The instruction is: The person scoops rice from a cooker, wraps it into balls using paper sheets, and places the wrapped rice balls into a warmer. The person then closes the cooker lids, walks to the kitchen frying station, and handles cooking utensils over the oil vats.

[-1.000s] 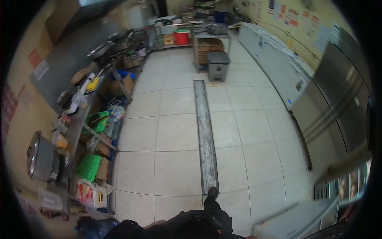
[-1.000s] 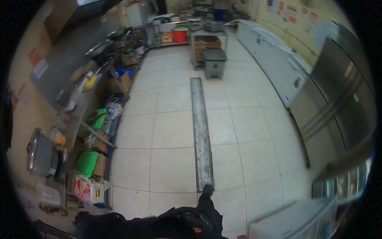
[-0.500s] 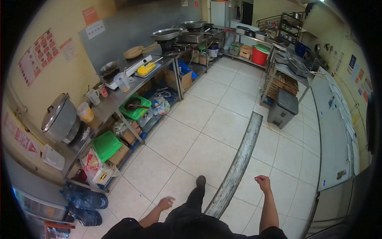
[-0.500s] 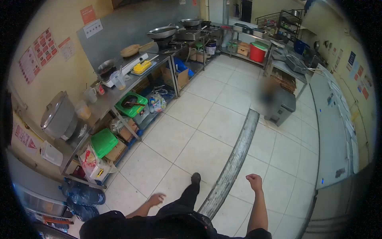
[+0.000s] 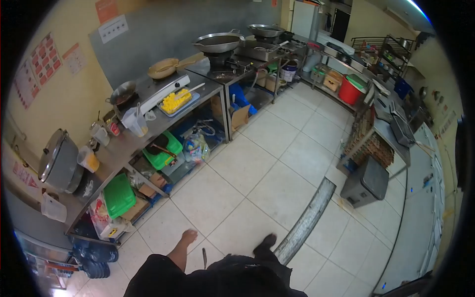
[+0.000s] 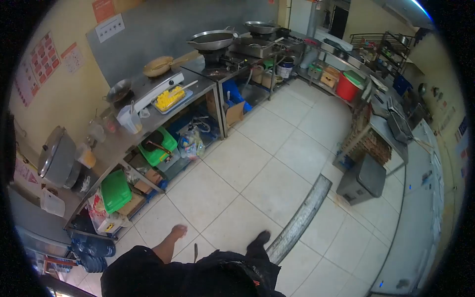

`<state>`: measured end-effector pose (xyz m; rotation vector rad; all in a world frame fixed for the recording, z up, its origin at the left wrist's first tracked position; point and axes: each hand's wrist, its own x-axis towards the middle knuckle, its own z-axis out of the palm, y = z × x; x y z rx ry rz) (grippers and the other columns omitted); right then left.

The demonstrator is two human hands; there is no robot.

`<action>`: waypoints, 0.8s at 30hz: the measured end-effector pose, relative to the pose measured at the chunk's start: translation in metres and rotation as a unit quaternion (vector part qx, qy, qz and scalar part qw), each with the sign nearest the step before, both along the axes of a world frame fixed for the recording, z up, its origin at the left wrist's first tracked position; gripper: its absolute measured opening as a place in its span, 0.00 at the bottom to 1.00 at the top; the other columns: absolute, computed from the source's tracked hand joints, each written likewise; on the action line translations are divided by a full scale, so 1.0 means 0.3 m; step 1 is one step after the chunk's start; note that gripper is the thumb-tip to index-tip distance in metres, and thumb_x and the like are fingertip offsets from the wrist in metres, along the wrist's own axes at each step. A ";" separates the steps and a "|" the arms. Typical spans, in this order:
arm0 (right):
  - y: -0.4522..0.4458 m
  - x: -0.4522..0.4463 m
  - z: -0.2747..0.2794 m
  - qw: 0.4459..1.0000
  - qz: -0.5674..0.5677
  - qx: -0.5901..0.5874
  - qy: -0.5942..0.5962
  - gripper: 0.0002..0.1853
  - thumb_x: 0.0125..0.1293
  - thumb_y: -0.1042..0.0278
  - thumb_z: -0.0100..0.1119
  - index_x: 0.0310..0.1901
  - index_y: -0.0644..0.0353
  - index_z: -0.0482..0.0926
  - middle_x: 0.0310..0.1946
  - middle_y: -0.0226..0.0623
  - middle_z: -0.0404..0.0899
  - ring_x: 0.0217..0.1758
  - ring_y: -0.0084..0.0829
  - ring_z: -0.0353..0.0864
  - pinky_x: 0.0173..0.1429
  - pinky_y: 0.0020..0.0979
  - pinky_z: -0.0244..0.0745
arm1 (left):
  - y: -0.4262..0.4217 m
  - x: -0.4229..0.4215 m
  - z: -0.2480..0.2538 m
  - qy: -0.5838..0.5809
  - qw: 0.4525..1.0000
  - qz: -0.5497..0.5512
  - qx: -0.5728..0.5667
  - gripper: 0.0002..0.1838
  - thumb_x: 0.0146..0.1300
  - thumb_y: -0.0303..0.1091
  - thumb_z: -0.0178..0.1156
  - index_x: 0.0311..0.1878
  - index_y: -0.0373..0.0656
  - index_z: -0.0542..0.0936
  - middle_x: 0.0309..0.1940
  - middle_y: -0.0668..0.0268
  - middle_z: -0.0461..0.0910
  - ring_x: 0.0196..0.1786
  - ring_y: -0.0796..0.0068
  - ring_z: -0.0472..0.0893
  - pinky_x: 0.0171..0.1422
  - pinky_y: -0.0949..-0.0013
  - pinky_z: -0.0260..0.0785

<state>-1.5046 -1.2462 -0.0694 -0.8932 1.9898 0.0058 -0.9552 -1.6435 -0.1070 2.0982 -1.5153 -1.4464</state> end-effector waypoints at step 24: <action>-2.899 -1.900 0.042 0.938 -0.069 -0.324 -0.101 0.12 0.71 0.71 0.54 0.47 0.62 0.87 0.34 0.34 0.86 0.33 0.26 0.83 0.35 0.29 0.79 | -1.471 -1.338 -0.052 0.082 0.967 0.000 0.242 0.12 0.65 0.41 0.58 0.44 0.48 0.84 0.44 0.65 0.85 0.45 0.65 0.83 0.48 0.55 0.77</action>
